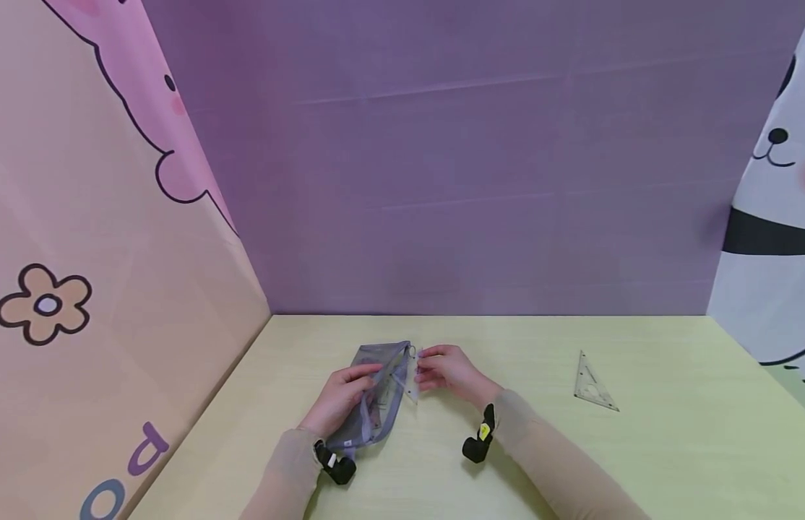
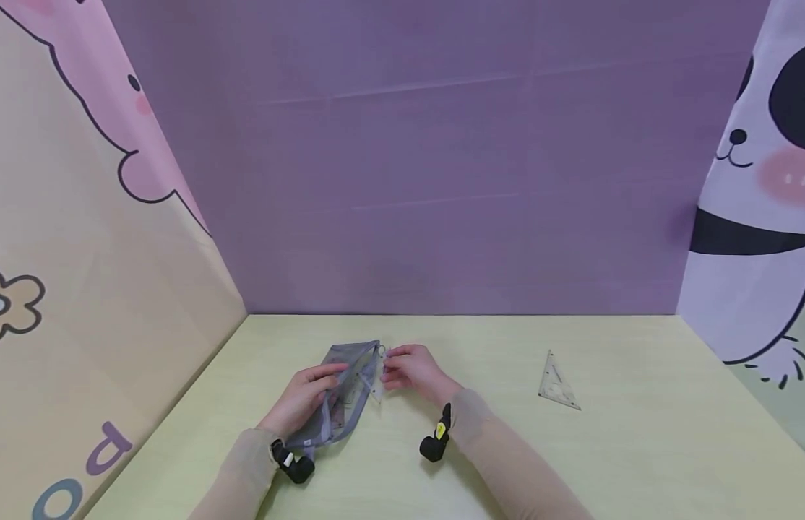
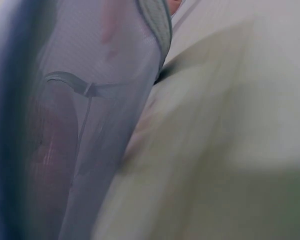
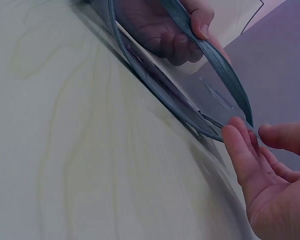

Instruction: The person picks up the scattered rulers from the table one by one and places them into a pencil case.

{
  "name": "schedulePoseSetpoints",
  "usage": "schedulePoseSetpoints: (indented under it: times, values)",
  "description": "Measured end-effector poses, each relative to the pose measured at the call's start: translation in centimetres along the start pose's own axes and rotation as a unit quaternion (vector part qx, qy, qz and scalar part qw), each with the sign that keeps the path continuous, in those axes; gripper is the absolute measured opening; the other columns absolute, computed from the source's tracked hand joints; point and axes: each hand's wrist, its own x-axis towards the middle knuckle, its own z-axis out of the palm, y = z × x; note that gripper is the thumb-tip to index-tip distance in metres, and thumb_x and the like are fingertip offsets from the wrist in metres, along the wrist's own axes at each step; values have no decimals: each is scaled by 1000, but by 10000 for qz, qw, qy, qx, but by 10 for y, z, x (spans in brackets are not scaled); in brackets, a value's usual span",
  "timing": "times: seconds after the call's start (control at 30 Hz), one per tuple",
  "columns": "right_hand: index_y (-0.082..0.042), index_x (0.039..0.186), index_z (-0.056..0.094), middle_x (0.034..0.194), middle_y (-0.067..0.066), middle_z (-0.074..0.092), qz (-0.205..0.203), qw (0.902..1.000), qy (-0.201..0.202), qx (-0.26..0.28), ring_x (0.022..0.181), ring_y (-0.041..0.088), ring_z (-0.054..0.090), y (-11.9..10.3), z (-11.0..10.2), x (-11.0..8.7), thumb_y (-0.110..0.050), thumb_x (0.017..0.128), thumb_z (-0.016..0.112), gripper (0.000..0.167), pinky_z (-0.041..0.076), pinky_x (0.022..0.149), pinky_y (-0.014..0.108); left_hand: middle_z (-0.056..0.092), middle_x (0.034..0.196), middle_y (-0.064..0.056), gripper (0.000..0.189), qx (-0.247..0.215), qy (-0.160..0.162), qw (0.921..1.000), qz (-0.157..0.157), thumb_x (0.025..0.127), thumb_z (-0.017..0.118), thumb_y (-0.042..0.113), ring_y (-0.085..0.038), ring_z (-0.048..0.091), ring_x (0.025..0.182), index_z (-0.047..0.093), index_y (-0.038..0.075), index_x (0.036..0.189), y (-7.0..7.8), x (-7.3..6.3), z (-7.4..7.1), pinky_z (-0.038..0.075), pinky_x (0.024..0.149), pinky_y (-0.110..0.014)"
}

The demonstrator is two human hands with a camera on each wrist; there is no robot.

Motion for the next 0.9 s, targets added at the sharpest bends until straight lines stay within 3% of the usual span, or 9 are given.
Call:
schedulePoseSetpoints:
  times: [0.23,0.47,0.9]
  values:
    - [15,116,53,80,13,67,17,10000,34,2,65,19,67,1,8,7,2,93,57,27,56,63,34,54,132,-14,38,-22,-28,10000,9,87,57,1,-21,47,110,63,-3,125,0,0,-1,44,85,-29]
    - [13,115,53,79,13,66,82,10000,41,-36,65,19,67,3,11,12,0,92,59,26,56,63,33,53,136,-13,37,168,-39,9998,37,88,59,4,-21,46,119,64,0,124,-1,0,-1,40,95,-37]
    - [12,111,55,83,15,67,98,9998,133,-122,67,21,68,6,22,19,1,91,60,23,56,64,36,52,137,-14,37,120,-69,9999,34,88,59,4,-22,45,120,64,-1,124,-2,0,-3,38,97,-39]
